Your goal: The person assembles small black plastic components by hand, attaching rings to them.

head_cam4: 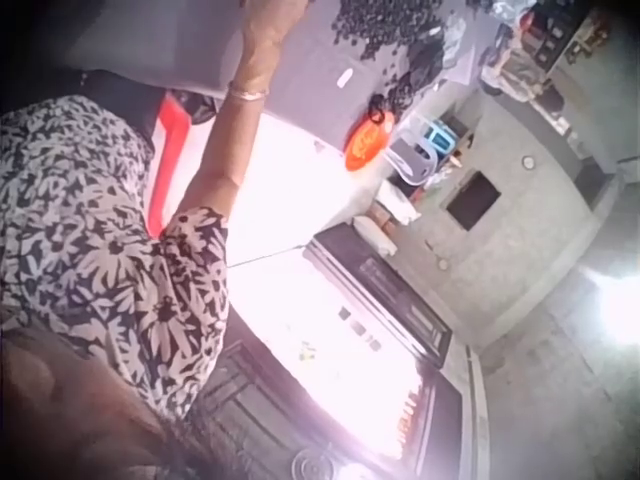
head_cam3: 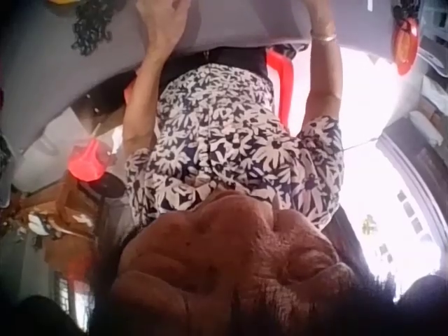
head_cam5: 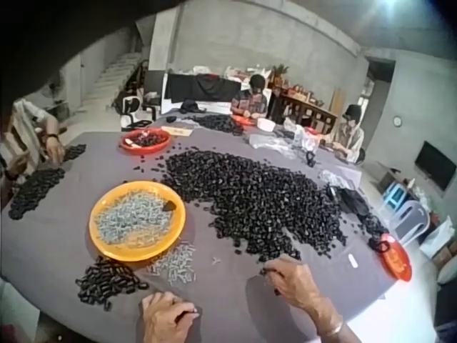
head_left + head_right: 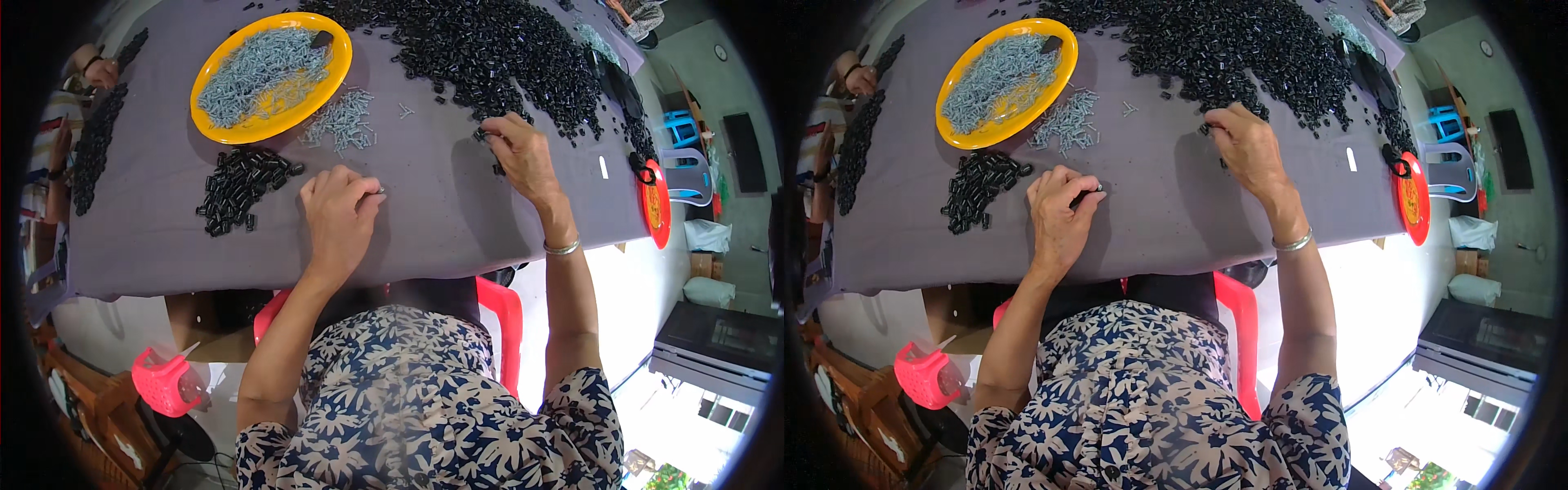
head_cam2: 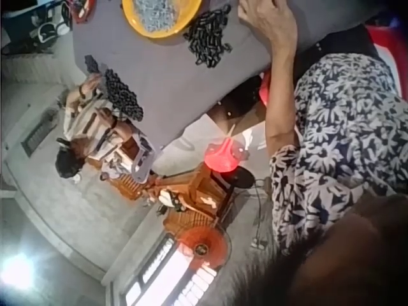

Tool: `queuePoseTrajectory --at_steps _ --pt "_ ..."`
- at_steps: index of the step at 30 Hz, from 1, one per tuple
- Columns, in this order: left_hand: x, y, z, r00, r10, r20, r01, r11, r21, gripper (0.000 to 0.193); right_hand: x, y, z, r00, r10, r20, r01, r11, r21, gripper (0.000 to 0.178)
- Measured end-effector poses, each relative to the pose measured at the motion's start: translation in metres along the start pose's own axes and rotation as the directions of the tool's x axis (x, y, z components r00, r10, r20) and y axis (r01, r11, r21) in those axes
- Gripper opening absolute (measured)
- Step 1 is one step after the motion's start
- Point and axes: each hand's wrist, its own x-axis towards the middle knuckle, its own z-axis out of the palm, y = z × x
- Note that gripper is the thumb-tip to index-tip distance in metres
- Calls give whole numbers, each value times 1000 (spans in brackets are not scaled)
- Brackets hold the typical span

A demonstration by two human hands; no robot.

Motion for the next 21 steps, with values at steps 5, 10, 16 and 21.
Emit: queuePoseTrajectory --at_steps 5,10,16,21 --pt "0 2 -1 1000 -10 9 11 1000 -12 15 5 -3 8 982 -160 97 179 953 -246 11" --pt "1 2 -2 1000 -7 0 7 1000 2 15 14 7 5 979 -146 145 165 978 -125 11" --pt "2 1 2 1000 0 -18 0 1000 -9 14 18 0 10 976 -152 154 180 965 -189 15" --pt "0 -1 2 1000 0 -30 -1 1000 -13 15 -1 -50 24 993 21 116 -46 976 215 14"
